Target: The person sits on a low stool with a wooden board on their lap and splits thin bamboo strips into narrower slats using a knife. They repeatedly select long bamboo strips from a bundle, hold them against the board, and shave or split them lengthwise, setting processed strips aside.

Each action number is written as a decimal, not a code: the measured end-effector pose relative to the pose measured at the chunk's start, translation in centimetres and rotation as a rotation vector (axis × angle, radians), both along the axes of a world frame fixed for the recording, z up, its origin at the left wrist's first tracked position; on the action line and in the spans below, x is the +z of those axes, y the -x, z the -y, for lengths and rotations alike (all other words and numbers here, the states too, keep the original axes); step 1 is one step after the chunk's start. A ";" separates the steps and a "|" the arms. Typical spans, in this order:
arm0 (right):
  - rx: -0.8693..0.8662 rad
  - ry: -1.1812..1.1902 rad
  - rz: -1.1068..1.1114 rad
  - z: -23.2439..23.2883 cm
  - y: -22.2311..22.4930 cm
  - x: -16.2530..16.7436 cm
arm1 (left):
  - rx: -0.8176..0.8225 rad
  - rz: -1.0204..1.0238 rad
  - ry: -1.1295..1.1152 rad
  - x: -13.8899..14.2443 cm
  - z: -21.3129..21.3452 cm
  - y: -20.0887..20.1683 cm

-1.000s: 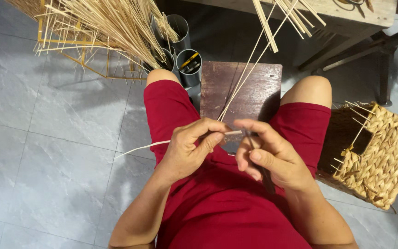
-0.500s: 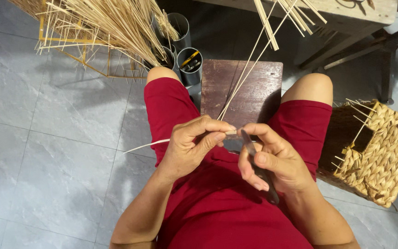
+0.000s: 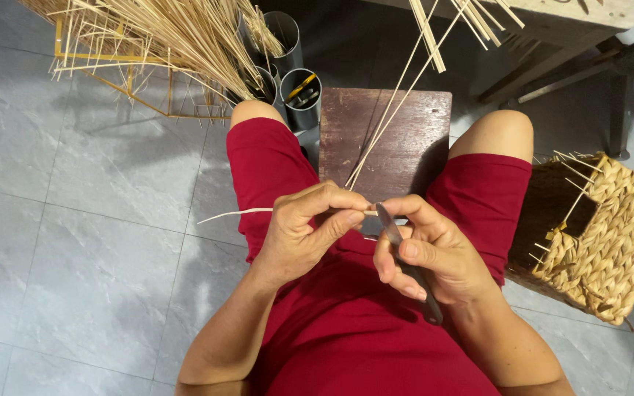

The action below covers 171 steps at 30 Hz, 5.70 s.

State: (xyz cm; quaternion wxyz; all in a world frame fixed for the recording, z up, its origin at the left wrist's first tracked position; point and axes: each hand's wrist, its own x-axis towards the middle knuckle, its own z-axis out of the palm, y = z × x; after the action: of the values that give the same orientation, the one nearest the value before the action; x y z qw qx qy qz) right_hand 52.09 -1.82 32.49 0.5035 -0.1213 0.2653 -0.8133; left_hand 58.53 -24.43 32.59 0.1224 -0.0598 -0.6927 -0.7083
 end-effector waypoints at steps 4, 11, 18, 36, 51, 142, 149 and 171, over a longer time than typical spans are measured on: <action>0.017 0.014 0.026 0.0 -0.1 -0.2 | 0.017 -0.017 0.041 0.1 0.1 -0.1; -0.004 0.018 0.028 0.0 -0.3 -0.1 | -0.001 -0.047 0.056 0.4 0.3 -0.1; 0.008 0.024 0.007 -0.2 -0.1 -0.2 | 0.011 -0.046 0.083 0.4 0.1 0.0; 0.020 0.020 0.079 -0.4 -0.1 -0.3 | 0.086 -0.135 0.260 1.6 -0.3 0.1; 0.100 0.045 0.127 -0.3 0.1 0.3 | -0.090 0.045 0.107 2.6 0.6 -0.4; 0.033 -0.046 0.178 1.4 2.8 -0.5 | -0.171 0.425 0.207 2.4 3.2 0.7; 0.093 -0.077 0.080 2.7 1.9 -1.8 | -0.175 0.372 0.304 4.9 2.7 1.4; 0.145 -0.078 -1.646 11.1 2.3 5.8 | -0.087 0.526 -0.403 2.0 -2.2 -9.7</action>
State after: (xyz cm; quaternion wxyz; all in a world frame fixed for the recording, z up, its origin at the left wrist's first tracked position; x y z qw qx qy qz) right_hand 49.81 -12.89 38.32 0.2033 -0.6774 0.5689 -0.4198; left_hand 68.26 -22.20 34.57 -0.0815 0.1207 -0.5434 -0.8268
